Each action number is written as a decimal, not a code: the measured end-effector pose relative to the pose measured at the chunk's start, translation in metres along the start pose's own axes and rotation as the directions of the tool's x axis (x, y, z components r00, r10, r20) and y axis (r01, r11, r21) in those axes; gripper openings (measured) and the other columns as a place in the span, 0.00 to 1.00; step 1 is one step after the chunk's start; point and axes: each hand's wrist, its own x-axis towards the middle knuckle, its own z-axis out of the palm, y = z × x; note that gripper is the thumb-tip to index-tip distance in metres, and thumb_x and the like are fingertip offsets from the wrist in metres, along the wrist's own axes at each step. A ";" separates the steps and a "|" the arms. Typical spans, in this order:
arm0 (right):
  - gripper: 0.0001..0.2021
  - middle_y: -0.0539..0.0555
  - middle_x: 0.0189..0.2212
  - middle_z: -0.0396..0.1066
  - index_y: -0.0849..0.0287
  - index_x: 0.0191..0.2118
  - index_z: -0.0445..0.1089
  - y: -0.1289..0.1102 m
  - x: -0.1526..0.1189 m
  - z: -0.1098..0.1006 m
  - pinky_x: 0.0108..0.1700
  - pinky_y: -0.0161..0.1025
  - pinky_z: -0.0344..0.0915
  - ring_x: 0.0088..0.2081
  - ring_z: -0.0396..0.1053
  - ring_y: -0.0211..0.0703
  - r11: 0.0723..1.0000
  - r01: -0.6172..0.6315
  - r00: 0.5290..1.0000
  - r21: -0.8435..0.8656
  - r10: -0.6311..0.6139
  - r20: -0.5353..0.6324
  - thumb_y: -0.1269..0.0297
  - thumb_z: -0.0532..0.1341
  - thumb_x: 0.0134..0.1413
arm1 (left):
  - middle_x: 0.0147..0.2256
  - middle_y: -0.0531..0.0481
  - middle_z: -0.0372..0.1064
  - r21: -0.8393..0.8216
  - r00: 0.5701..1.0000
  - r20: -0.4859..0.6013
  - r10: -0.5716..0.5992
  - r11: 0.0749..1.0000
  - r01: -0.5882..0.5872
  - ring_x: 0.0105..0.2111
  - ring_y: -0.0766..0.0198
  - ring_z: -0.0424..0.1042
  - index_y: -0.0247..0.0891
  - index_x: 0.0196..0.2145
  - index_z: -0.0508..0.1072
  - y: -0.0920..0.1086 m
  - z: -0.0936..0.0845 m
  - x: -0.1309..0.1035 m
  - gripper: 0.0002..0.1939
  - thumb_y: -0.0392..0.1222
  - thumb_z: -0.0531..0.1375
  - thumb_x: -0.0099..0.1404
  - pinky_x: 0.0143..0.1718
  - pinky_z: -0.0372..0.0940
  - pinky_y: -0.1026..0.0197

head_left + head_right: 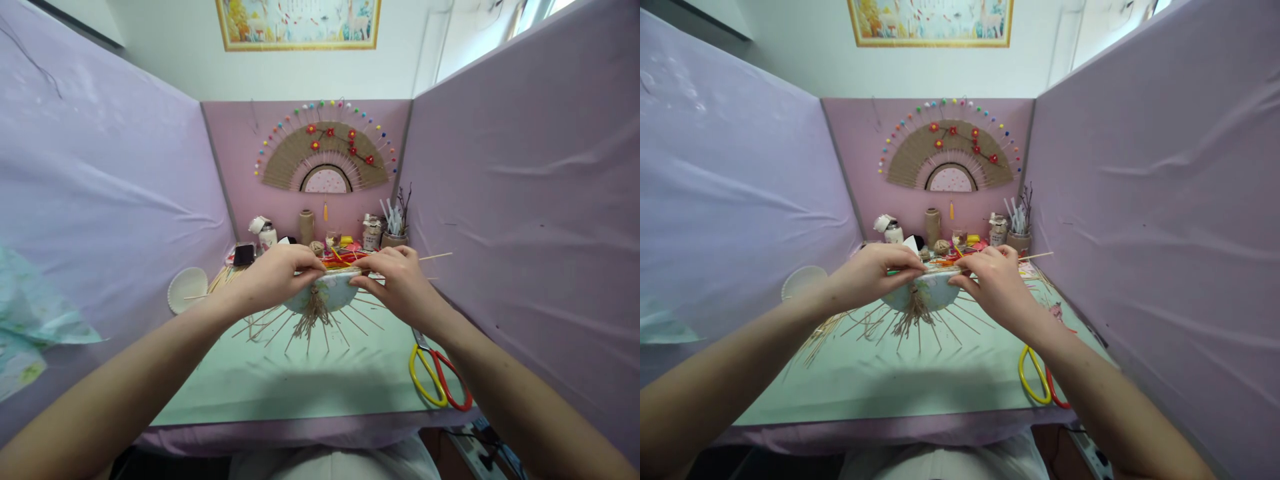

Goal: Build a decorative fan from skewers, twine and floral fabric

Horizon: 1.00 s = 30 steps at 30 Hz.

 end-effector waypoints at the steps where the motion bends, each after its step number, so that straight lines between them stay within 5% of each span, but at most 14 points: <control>1: 0.09 0.52 0.35 0.79 0.54 0.40 0.74 0.000 0.000 0.000 0.49 0.48 0.52 0.40 0.72 0.47 1.000 -0.009 1.000 0.005 0.009 -0.008 0.56 0.62 0.61 | 0.37 0.50 0.78 -0.007 1.000 0.002 -0.014 1.000 0.014 0.37 0.65 0.74 0.39 0.37 0.79 0.000 0.001 0.000 0.09 0.38 0.57 0.66 0.41 0.65 0.62; 5: 0.10 0.53 0.37 0.78 0.54 0.45 0.71 0.001 -0.001 0.000 0.50 0.48 0.54 0.42 0.73 0.47 0.999 -0.043 0.999 0.020 0.043 -0.027 0.57 0.62 0.60 | 0.37 0.50 0.78 -0.014 0.998 -0.011 -0.055 0.998 0.055 0.37 0.64 0.74 0.39 0.37 0.79 0.001 0.002 0.001 0.09 0.39 0.58 0.65 0.41 0.65 0.61; 17: 0.07 0.50 0.36 0.78 0.54 0.36 0.72 0.001 0.005 -0.008 0.51 0.48 0.52 0.39 0.72 0.44 0.977 -0.089 0.996 0.191 0.082 0.042 0.63 0.57 0.63 | 0.37 0.49 0.79 -0.177 0.980 -0.072 -0.186 0.969 0.171 0.37 0.63 0.75 0.39 0.35 0.79 -0.013 0.010 0.002 0.09 0.40 0.58 0.63 0.41 0.68 0.59; 30: 0.07 0.48 0.31 0.78 0.56 0.31 0.73 0.005 0.014 -0.010 0.48 0.43 0.53 0.34 0.71 0.41 0.973 -0.110 0.991 0.203 0.092 0.098 0.64 0.60 0.61 | 0.38 0.48 0.78 -0.005 0.980 -0.181 0.085 0.996 -0.087 0.38 0.64 0.75 0.38 0.37 0.79 -0.014 0.013 -0.008 0.12 0.32 0.55 0.66 0.43 0.68 0.62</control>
